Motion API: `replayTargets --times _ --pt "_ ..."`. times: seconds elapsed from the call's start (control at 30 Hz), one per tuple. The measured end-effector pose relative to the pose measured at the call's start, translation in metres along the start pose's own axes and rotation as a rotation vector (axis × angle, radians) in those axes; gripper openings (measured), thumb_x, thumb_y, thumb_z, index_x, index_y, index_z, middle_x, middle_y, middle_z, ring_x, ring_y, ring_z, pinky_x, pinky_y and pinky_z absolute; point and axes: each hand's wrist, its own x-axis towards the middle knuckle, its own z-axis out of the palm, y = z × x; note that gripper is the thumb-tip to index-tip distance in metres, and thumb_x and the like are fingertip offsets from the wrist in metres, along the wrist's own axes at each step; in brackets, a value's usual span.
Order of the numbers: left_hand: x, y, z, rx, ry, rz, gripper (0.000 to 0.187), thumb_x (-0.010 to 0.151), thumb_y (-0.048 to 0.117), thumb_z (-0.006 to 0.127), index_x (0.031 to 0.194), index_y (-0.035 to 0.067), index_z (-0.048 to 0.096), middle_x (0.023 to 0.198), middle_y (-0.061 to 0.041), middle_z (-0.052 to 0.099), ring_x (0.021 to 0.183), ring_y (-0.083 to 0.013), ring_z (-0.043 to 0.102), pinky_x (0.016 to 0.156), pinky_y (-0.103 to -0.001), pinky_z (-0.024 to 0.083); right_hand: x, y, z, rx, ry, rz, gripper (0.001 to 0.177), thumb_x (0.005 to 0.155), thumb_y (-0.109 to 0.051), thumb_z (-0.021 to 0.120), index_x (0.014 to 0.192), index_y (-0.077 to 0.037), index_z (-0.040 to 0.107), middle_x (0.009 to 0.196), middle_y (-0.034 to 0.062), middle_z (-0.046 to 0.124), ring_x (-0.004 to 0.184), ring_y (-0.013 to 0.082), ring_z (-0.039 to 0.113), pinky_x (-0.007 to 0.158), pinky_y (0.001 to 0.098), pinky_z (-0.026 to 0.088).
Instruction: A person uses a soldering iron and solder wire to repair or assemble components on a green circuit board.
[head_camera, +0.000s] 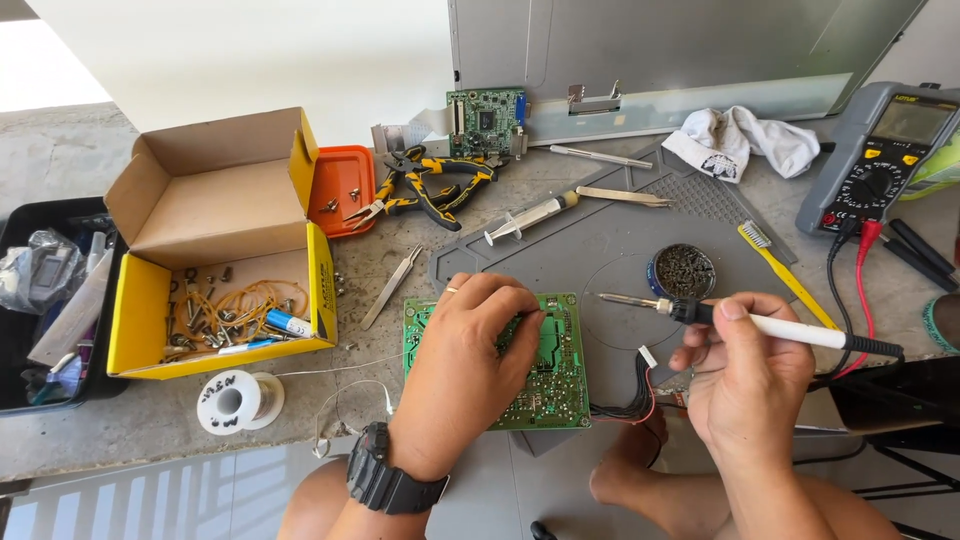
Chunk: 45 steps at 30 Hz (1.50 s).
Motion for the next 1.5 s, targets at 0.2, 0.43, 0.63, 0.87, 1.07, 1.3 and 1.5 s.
replayTargets --times 0.2,0.43,0.63,0.87,1.07,1.3,1.5 --pt "-0.001 0.002 -0.007 0.046 -0.026 -0.034 0.003 0.110 0.008 0.073 0.109 0.006 0.074 0.107 -0.011 0.076 0.093 -0.0366 0.068 0.089 -0.048 0.055 0.006 -0.013 -0.003 0.030 0.094 -0.123 0.013 0.113 -0.025 0.073 0.113 -0.020 0.061 0.099 0.0031 0.064 0.071 0.0193 0.062 0.055 0.0341 0.055" --pt "-0.004 0.011 -0.016 0.144 0.094 -0.119 0.003 0.113 0.019 0.075 0.115 0.016 0.077 0.101 -0.002 0.072 0.074 -0.0233 0.066 0.070 -0.040 0.055 0.018 -0.015 -0.017 -0.100 0.057 -0.334 0.035 0.122 -0.046 0.071 0.140 -0.019 0.058 0.092 0.0111 0.066 0.077 0.0162 0.065 0.067 0.0300 0.059" --pt "-0.007 0.015 -0.020 0.087 0.134 -0.129 0.002 0.111 0.013 0.078 0.111 0.014 0.078 0.097 -0.001 0.070 0.074 -0.0182 0.060 0.072 -0.034 0.053 0.025 -0.035 -0.010 -0.718 -0.265 -0.864 0.056 0.107 -0.020 0.087 0.153 0.004 0.067 0.137 0.0260 0.077 0.128 0.0344 0.077 0.114 0.0466 0.066" --pt "-0.009 -0.010 -0.043 0.043 0.388 -0.178 0.003 0.107 0.007 0.083 0.107 0.010 0.083 0.086 -0.009 0.072 0.066 -0.0249 0.074 0.061 -0.035 0.061 0.041 -0.018 -0.004 -0.893 -0.313 -0.818 0.077 0.081 -0.014 0.104 0.151 -0.006 0.074 0.139 0.0237 0.075 0.126 0.0471 0.077 0.110 0.0605 0.062" --pt "-0.004 -0.019 -0.041 -0.080 0.406 -0.237 0.002 0.104 0.007 0.084 0.103 0.009 0.085 0.085 -0.013 0.075 0.072 -0.0299 0.080 0.061 -0.038 0.062 0.034 -0.028 0.039 -0.790 -0.366 -0.743 0.076 0.082 -0.004 0.101 0.151 -0.001 0.070 0.134 0.0249 0.071 0.124 0.0460 0.079 0.101 0.0500 0.066" --pt "0.006 -0.028 -0.035 -0.098 0.371 -0.271 0.002 0.102 0.009 0.083 0.102 0.011 0.085 0.080 -0.012 0.074 0.066 -0.0287 0.076 0.057 -0.038 0.059 0.024 -0.035 0.107 -0.673 -0.562 -0.655 0.075 0.079 0.001 0.099 0.148 0.002 0.070 0.136 0.0266 0.073 0.119 0.0474 0.081 0.093 0.0494 0.070" --pt "0.014 -0.026 -0.041 -0.143 0.364 -0.310 0.003 0.104 0.010 0.082 0.103 0.010 0.085 0.080 -0.011 0.074 0.062 -0.0216 0.071 0.055 -0.035 0.057 0.005 -0.040 0.134 -0.803 -0.685 -0.704 0.072 0.082 -0.004 0.097 0.149 -0.003 0.070 0.125 0.0260 0.073 0.119 0.0491 0.081 0.090 0.0558 0.073"
